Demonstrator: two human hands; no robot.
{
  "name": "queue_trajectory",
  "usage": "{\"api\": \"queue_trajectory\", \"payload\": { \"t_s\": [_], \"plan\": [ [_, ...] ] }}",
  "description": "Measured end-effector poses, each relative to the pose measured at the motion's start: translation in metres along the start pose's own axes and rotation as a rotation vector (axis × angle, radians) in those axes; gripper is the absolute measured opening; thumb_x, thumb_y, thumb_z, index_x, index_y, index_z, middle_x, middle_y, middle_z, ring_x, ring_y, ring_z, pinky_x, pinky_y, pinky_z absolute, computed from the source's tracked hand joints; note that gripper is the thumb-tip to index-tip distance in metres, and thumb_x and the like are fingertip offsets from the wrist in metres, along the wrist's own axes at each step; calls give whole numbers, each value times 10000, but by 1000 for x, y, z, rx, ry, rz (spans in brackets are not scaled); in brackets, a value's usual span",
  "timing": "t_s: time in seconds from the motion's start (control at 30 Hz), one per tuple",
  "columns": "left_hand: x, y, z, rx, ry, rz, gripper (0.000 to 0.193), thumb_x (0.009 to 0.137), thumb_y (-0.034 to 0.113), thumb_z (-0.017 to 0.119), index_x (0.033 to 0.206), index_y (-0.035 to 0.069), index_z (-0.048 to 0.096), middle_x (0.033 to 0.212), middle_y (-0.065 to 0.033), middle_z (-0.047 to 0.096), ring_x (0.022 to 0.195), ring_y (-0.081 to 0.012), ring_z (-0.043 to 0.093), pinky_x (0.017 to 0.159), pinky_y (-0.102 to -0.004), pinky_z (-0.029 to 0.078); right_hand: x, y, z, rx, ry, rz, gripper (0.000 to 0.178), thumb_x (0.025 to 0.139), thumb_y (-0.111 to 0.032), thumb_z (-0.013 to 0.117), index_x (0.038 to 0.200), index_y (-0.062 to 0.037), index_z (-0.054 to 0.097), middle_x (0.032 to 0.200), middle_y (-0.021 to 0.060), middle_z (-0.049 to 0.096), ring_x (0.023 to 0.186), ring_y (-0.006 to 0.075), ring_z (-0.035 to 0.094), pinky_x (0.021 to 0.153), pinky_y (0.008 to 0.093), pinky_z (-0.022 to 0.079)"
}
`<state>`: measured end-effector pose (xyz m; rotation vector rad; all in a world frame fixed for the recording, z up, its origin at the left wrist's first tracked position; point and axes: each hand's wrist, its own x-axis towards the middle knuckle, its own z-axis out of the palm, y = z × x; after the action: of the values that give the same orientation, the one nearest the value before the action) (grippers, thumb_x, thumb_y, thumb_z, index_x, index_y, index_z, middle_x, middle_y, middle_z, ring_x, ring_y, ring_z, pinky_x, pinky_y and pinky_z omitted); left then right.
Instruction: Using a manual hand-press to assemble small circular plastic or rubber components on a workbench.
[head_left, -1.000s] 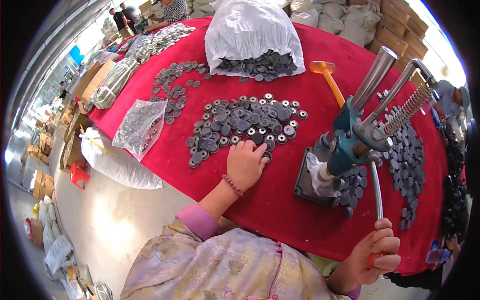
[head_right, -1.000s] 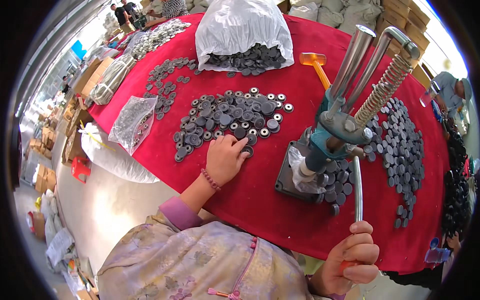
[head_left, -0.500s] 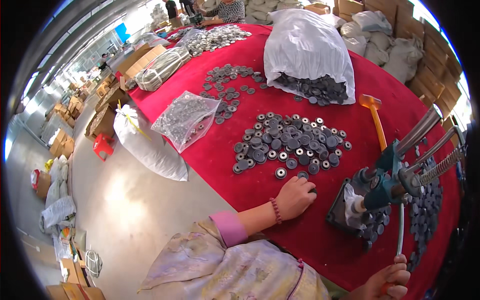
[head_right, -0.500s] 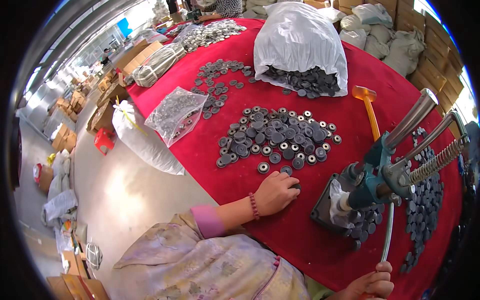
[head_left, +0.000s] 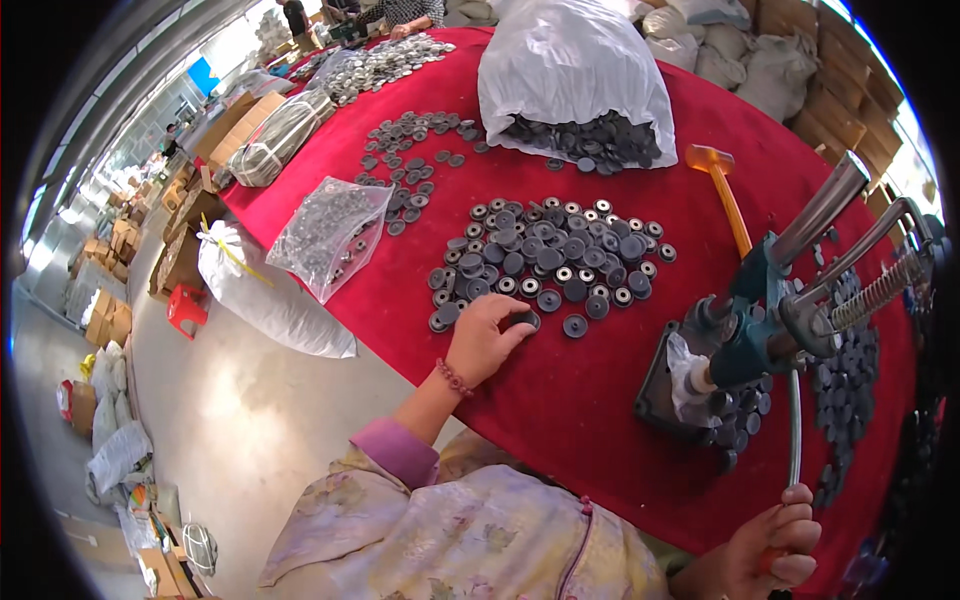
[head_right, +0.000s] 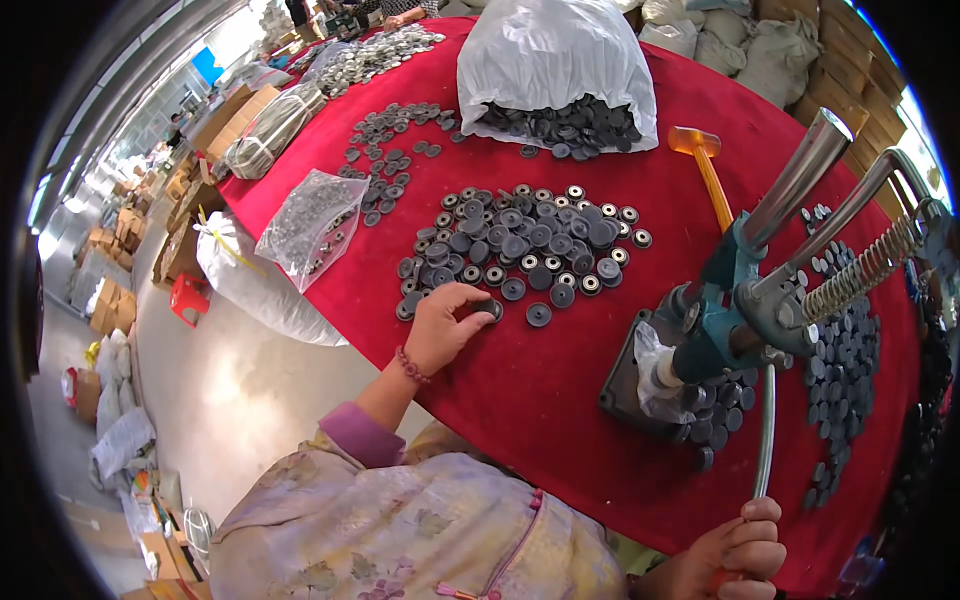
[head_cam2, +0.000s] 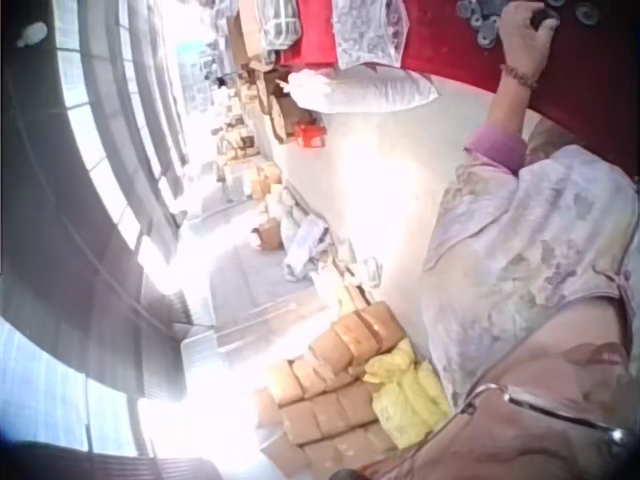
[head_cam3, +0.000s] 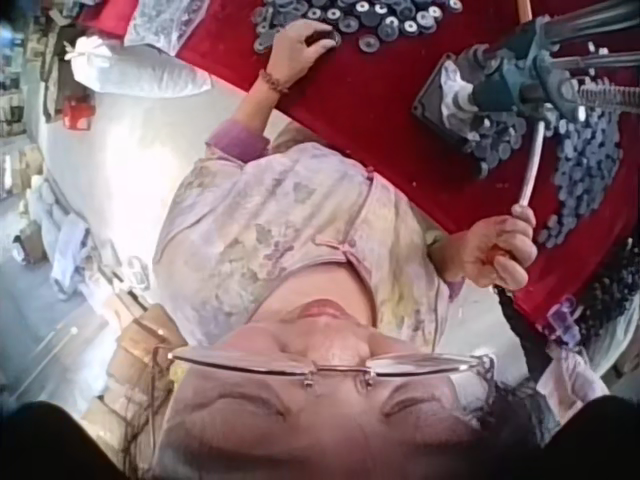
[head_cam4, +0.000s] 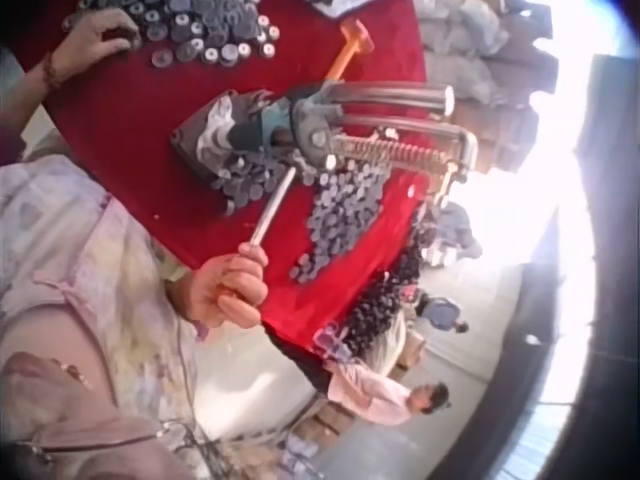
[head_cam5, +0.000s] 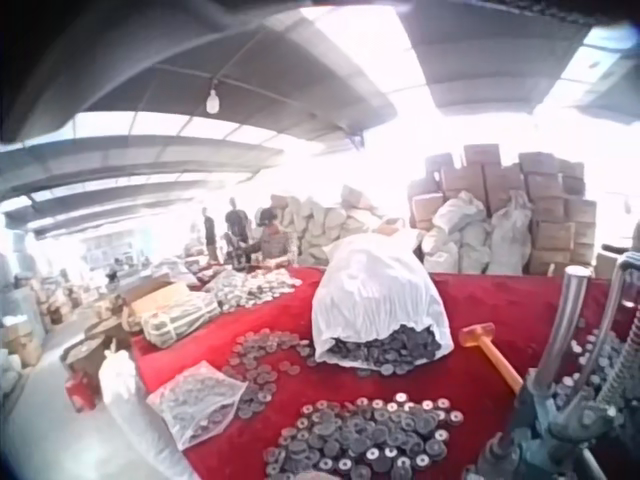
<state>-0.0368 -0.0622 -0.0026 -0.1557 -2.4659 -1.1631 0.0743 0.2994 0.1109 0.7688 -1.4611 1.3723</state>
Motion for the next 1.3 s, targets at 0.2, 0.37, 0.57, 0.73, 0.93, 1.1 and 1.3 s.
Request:
{"api": "queue_trajectory", "payload": {
  "t_s": [0.2, 0.37, 0.57, 0.73, 0.93, 1.1, 1.3],
  "plan": [
    [-3, -6, 2, 141, -98, 79, 238, 798, 162, 760, 1005, 50, 724, 1017, -97, 692, 968, -289, 641, 871, -390, 506, -2, -2, 4, -12, 14, 19, 283, 1006, -389, 486, 963, -109, 473, 821, 99, 437, 719, 266, 466, 810, 502, 431],
    [-3, 0, 6, 387, -79, 282, 227, 784, 173, 763, 987, 78, 731, 1029, -88, 686, 957, -293, 628, 840, -409, 499, 5, -5, 0, 2, 2, 54, 253, 996, -362, 472, 910, -127, 435, 789, 76, 399, 689, 234, 428, 811, 487, 398],
    [1, -7, 6, 269, -130, 260, 241, 755, 112, 769, 989, 66, 738, 949, -93, 687, 893, -286, 626, 798, -400, 510, 115, 23, -7, 218, -85, 281, 192, 1000, -276, 444, 956, -91, 467, 777, 54, 409, 625, 152, 389, 622, 356, 414],
    [3, 81, 39, -22, -261, 282, 546, 732, 95, 793, 1256, 80, 641, 959, -96, 693, 879, -268, 628, 793, -372, 524, 188, 84, 0, 37, -63, 558, 284, 992, -283, 510, 1049, -10, 560, 773, 65, 528, 535, 85, 428, 513, 259, 406],
    [19, 136, 109, -156, -420, 357, 914, 739, 85, 789, 1517, 70, 312, 993, -111, 684, 930, -269, 643, 825, -369, 531, 190, 87, 8, 117, 4, 562, 287, 998, -279, 491, 1010, -3, 571, 762, 69, 543, 519, 80, 436, 506, 261, 404],
    [20, 136, 136, -179, -400, 404, 954, 740, 112, 794, 1527, 38, 259, 1013, -144, 662, 915, -303, 635, 813, -386, 525, 187, 88, 4, 157, 5, 611, 307, 1010, -312, 482, 1077, -20, 547, 788, 55, 483, 561, 91, 375, 557, 266, 390],
    [19, 133, 140, -225, -394, 407, 983, 728, 123, 811, 1530, 32, 249, 1028, -171, 668, 956, -314, 645, 818, -396, 526, 146, 48, -5, 154, 3, 389, 257, 1016, -277, 458, 1000, -29, 524, 771, 90, 519, 537, 121, 427, 545, 282, 413]
  ]
}}
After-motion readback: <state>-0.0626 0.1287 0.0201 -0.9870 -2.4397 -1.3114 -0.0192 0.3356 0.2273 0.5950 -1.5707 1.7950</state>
